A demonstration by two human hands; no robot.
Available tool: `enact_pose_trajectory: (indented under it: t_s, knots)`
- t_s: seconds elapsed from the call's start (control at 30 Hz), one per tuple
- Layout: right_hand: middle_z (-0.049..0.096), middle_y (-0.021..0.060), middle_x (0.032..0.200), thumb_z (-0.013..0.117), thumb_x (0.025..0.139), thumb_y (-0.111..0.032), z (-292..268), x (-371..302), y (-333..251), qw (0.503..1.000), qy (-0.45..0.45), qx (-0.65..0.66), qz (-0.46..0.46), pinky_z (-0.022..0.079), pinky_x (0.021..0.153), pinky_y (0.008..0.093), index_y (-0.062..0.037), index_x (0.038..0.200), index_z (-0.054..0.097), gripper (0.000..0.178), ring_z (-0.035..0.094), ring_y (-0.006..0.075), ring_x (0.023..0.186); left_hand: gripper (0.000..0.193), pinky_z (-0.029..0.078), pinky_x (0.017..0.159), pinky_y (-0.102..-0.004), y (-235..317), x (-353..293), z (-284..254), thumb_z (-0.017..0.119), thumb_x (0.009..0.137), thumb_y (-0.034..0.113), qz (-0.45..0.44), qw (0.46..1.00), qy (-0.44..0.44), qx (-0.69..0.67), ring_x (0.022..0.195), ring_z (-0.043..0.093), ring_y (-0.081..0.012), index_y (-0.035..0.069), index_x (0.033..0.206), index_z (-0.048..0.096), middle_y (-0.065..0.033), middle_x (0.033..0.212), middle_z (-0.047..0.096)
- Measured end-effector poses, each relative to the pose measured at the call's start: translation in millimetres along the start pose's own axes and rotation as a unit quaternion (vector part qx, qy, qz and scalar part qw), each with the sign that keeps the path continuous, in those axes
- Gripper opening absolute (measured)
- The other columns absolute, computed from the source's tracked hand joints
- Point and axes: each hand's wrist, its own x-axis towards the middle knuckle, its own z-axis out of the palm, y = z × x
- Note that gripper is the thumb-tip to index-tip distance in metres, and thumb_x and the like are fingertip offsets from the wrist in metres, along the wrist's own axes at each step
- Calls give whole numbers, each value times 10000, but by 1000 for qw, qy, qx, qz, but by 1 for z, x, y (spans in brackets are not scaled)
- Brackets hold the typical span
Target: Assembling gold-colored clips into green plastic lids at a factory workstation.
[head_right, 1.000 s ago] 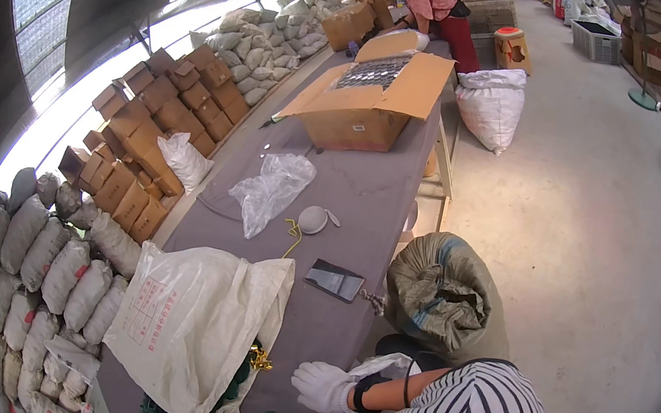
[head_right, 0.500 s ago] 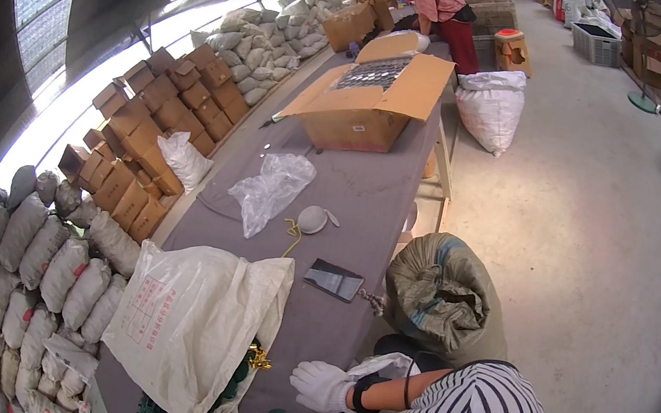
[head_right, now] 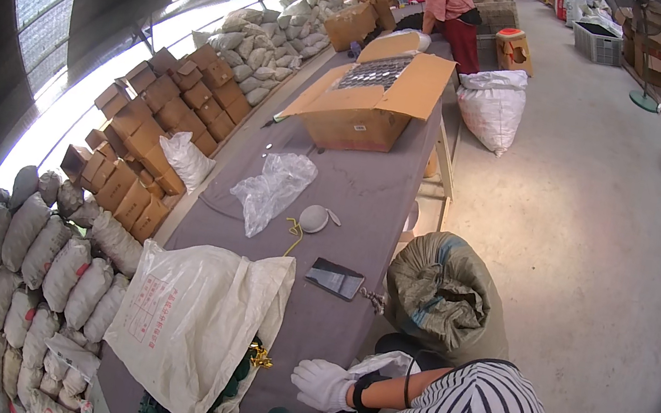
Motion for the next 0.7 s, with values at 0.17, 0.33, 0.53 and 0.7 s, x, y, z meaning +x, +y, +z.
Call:
enact_pose_trajectory:
  t_s: [0.17, 0.33, 0.53, 0.7]
  knots:
    - [607, 143, 1127, 619, 868, -325, -2, -1, 0, 1000, 9, -1, -5, 470, 930, 414, -19, 1111, 596, 391, 569, 316, 1093, 495, 543, 852, -368, 10, 5, 17, 713, 893, 217, 0, 1000, -12, -12, 1003, 661, -269, -10, 1297, 537, -153, 1169, 653]
    - [608, 140, 1120, 617, 870, -321, -2, -4, 0, 1000, 15, -8, -4, 473, 926, 411, -19, 1104, 596, 383, 571, 312, 1086, 482, 546, 847, -367, 20, 9, 37, 707, 900, 207, -3, 999, -27, -24, 996, 663, -267, -7, 1297, 538, -150, 1168, 653]
    - [612, 162, 1112, 666, 789, -254, -23, 23, -15, 963, -257, -9, -75, 489, 907, 396, -52, 1135, 608, 404, 582, 319, 1080, 465, 549, 841, -366, 6, -37, 50, 701, 908, 195, -49, 996, 26, -70, 989, 666, -265, -4, 1296, 538, -146, 1166, 654]
    - [480, 215, 1424, 634, 822, -91, -31, 5, -2, 944, -121, 303, -42, 396, 1095, 429, -50, 1376, 495, 572, 467, 377, 1316, 368, 538, 780, -294, 33, -39, 68, 699, 902, 101, -21, 996, 24, -83, 927, 640, -150, 18, 1233, 560, -67, 1080, 657]
